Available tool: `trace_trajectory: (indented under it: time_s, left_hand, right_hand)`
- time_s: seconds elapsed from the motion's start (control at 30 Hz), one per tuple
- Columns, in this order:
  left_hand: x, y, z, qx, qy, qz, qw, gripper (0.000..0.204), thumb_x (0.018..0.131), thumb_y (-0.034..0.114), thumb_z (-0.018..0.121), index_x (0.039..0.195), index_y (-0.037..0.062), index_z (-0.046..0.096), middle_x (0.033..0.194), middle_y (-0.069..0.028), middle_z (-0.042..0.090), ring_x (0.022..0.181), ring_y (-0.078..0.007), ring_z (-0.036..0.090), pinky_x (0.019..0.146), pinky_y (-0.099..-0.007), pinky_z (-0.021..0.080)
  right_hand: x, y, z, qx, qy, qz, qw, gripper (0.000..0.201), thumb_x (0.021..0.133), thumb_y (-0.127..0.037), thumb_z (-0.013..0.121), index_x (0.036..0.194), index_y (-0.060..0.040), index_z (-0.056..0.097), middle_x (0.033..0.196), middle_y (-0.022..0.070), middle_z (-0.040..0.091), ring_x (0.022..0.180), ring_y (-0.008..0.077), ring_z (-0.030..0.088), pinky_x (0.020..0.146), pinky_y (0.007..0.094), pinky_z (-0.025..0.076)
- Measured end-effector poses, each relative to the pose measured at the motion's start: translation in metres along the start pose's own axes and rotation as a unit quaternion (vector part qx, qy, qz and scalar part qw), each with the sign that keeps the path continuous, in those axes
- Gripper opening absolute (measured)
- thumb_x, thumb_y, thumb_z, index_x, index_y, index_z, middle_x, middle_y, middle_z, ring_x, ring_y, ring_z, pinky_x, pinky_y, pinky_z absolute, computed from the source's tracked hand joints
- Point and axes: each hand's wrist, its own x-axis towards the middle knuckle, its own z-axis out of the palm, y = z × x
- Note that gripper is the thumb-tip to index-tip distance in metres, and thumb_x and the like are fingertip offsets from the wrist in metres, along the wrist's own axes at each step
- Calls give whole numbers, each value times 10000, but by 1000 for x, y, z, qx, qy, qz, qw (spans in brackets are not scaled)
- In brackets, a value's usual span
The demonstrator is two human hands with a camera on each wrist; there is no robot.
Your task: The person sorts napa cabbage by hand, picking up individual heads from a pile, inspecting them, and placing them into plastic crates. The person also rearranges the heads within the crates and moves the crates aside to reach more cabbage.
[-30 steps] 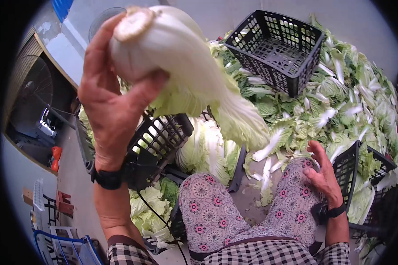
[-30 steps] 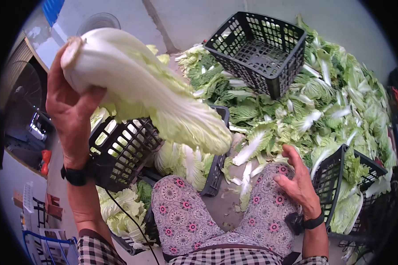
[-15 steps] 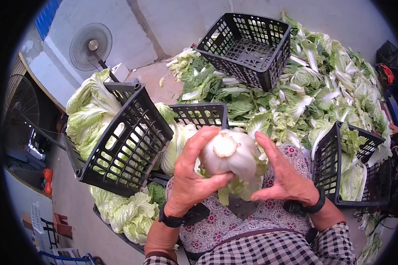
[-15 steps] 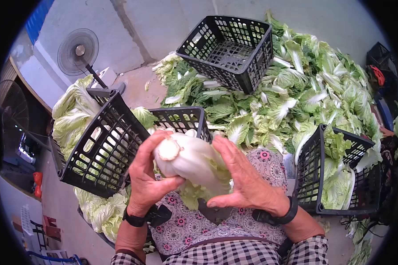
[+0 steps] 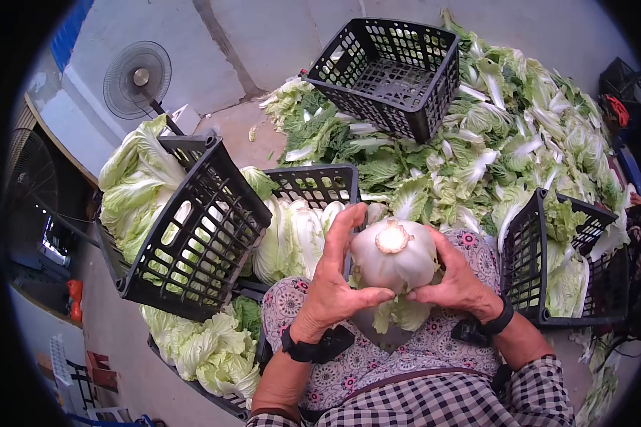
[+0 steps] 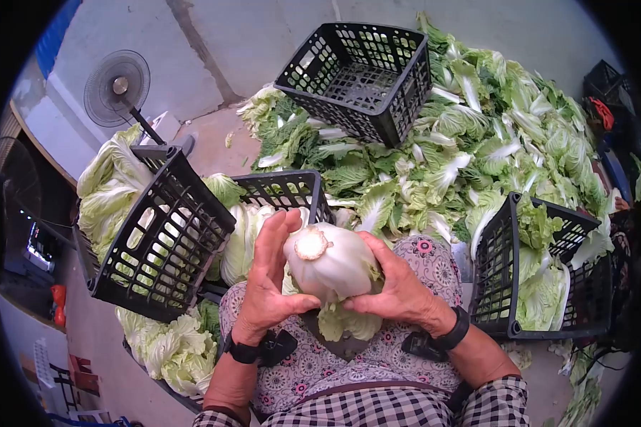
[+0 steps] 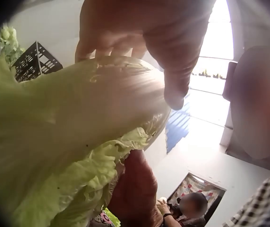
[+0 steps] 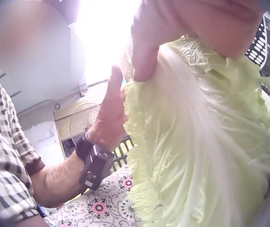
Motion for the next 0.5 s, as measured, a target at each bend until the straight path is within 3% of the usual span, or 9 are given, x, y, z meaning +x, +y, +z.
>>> trace_trajectory:
  time_s: [0.03,0.13,0.17,0.27,0.37,0.43,0.5]
  left_hand:
    - [2,-8,-6,60,-45,-19,997,1146,576,277,868,1458,59,168,1426,-150,360,1311,-285,373,1094,-392,285]
    - [0,-21,-3,59,-99,-176,978,1151,576,253,862,1461,55,153,1415,-153,367,1317,-269,360,1098,-368,279]
    - [-5,-35,0,70,-79,-179,978,1040,582,219,847,1420,39,259,1334,-152,460,1246,-242,446,1053,-346,345]
    - [-1,-35,0,38,-29,-225,973,868,592,183,826,1326,20,393,1195,-138,573,1101,-217,562,959,-332,433]
    - [2,-34,-4,74,21,-183,980,737,602,164,812,1236,9,471,1079,-111,630,971,-190,617,873,-318,481]
    - [1,-37,-8,79,37,-182,979,738,608,157,805,1246,10,463,1080,-114,630,971,-186,617,876,-318,482]
    - [0,-37,-10,87,38,-189,977,744,612,157,805,1253,10,456,1087,-116,629,980,-184,614,881,-318,481]
  right_hand:
    - [1,4,-1,6,9,5,1000,984,623,-198,847,1407,-21,279,1296,139,489,1206,227,481,1034,338,362]
    - [2,8,-2,43,34,54,997,992,623,-216,851,1409,-18,281,1315,136,474,1227,229,463,1045,340,350]
    - [3,8,-2,44,31,61,997,1001,627,-232,849,1416,-18,270,1328,140,460,1241,234,446,1054,343,339]
    - [10,9,-4,52,16,74,996,1036,639,-289,841,1434,-21,234,1369,154,412,1286,249,392,1079,355,303]
    - [17,15,-2,70,-1,73,995,1108,630,-374,841,1454,-27,187,1421,164,344,1330,261,326,1102,367,259]
    - [21,19,0,77,-17,85,993,1193,596,-444,852,1469,-31,152,1462,151,290,1355,259,282,1117,370,224]
    - [22,27,1,43,-42,84,995,1140,631,-408,840,1461,-30,156,1438,182,319,1343,273,307,1107,378,253]
